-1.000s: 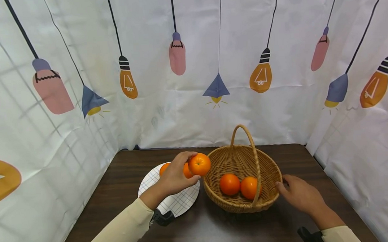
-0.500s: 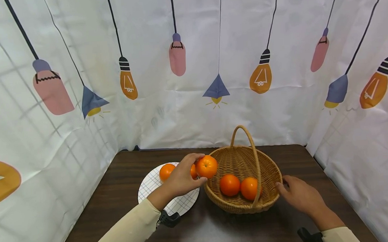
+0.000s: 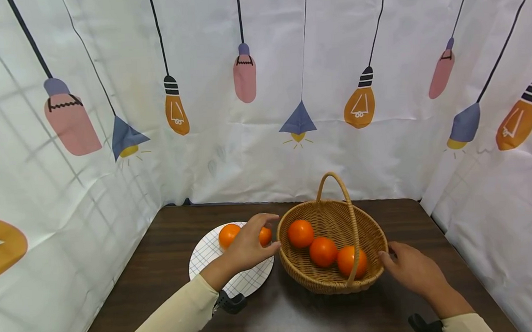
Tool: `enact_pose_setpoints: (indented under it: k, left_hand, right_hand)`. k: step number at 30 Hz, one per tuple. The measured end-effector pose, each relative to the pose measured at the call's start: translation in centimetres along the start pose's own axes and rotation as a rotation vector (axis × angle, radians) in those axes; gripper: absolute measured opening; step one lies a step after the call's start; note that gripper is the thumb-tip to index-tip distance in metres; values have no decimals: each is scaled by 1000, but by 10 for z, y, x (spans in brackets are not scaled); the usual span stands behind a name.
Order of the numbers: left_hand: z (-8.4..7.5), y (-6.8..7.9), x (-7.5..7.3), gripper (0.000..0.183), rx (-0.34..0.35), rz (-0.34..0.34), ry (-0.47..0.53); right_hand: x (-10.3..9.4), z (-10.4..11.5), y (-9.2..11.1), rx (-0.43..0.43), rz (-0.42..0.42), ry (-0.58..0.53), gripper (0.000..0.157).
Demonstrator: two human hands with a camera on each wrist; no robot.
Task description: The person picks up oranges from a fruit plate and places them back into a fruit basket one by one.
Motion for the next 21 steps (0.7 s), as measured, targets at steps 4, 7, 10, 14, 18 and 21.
enact_pose_setpoints:
  k: [4,7,10,14,18,21]
  left_hand:
    - [7,5,-3,63,-33,-2,6]
    - [15,10,-5,63,-60,-10,-1]
    - [24,14,-5,63,-84,-29,-13]
    - [36,19,-6,63,-111,-55,-29]
    - [47,25,-9,62,-128,-78,-55]
    - [53,28,-11,62,-139,-92,-79]
  right_hand:
    - [0,0,0,-1,-3,8,75]
    - [0,0,0,-2,-9,14,76]
    - [0,0,0,-5,-18,15,75]
    - [1,0,0,-10,-34,17,74]
    - [1,0,0,-9,-38,13,73]
    - [1,0,0,-11,-42,8,72]
Point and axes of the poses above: each hand's wrist, its own y-axis away from the middle knuckle, its own x-axis out of the palm, z = x × y, the point moved 1 cm from there along -y, towards the middle knuckle, and after that the axes turned 2 degrees about z, right-handed, at the moved point
